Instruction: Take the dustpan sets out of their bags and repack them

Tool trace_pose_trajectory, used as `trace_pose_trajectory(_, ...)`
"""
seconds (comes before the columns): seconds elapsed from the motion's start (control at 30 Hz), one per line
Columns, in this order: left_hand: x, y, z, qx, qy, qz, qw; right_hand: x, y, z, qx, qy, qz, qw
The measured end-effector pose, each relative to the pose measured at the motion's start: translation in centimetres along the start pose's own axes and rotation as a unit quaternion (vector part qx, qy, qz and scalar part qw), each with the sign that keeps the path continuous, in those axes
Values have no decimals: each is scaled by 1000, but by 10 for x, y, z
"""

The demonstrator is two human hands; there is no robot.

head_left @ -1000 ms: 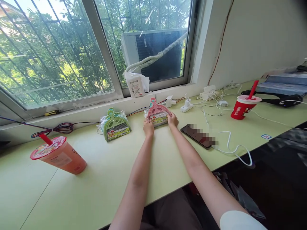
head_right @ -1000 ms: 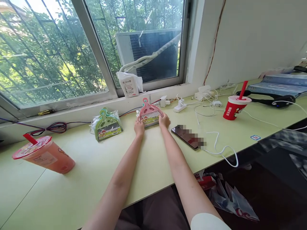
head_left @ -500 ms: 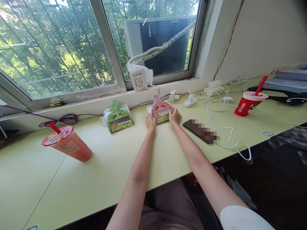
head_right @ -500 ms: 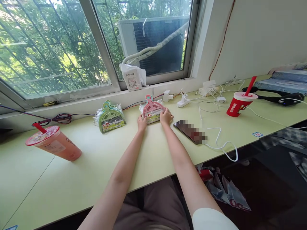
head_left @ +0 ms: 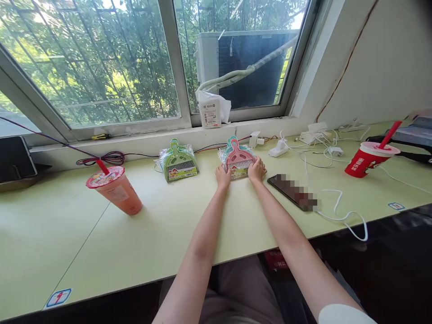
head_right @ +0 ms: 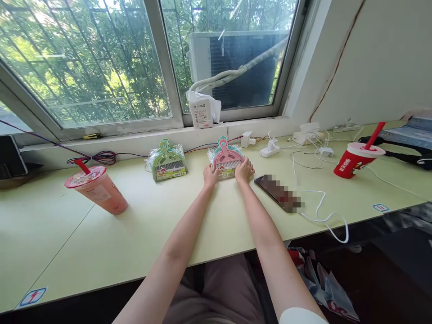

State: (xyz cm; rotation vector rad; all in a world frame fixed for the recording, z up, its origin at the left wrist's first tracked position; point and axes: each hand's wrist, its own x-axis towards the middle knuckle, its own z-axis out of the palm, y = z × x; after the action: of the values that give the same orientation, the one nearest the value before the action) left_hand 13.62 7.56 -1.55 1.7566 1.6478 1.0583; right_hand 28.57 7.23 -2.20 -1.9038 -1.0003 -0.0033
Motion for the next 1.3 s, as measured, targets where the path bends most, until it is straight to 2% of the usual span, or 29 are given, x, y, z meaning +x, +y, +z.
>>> trace_pose_trajectory(0.2, -5, 1, -3, 24, 5, 13, 1000, -1, 2, 1, -4, 6, -13, 1000)
trace_pose_trajectory(0.37, -15, 6, -3, 78, 22, 98, 992, 1, 4, -2, -2, 15, -20, 1000)
trace_pose_trajectory(0.43, -18, 8, -2, 89, 14, 106, 990, 3, 5, -3, 0, 26, -20, 999)
trace_pose_trajectory(0.67, -20, 11, 0, 90, -3, 91, 992, 4, 5, -6, -2, 37, -14, 999)
trace_pose_trajectory(0.87, -18, 11, -3, 22, 23, 57, 998, 2, 0, -8, 1, 41, -11, 999)
trace_pose_trajectory(1.0, -23, 11, -8, -13, 50, 24, 998, -8, -11, -19, 0, 80, -29, 996)
trace_pose_trajectory(1.1, -29, 7, -17, -23, 85, -6, 996, -20, -29, -35, 20, 99, -69, 993)
trace_pose_trajectory(1.17, -31, -2, -30, -10, 114, 14, 993, -33, -47, -48, 46, 88, -108, 989)
trace_pose_trajectory(1.23, -28, -18, -51, 24, 142, 58, 988, -53, -72, -62, 96, 56, -145, 983)
trace_pose_trajectory(1.3, -19, -41, -80, 69, 166, 89, 980, -81, -99, -81, 200, 8, -192, 961)
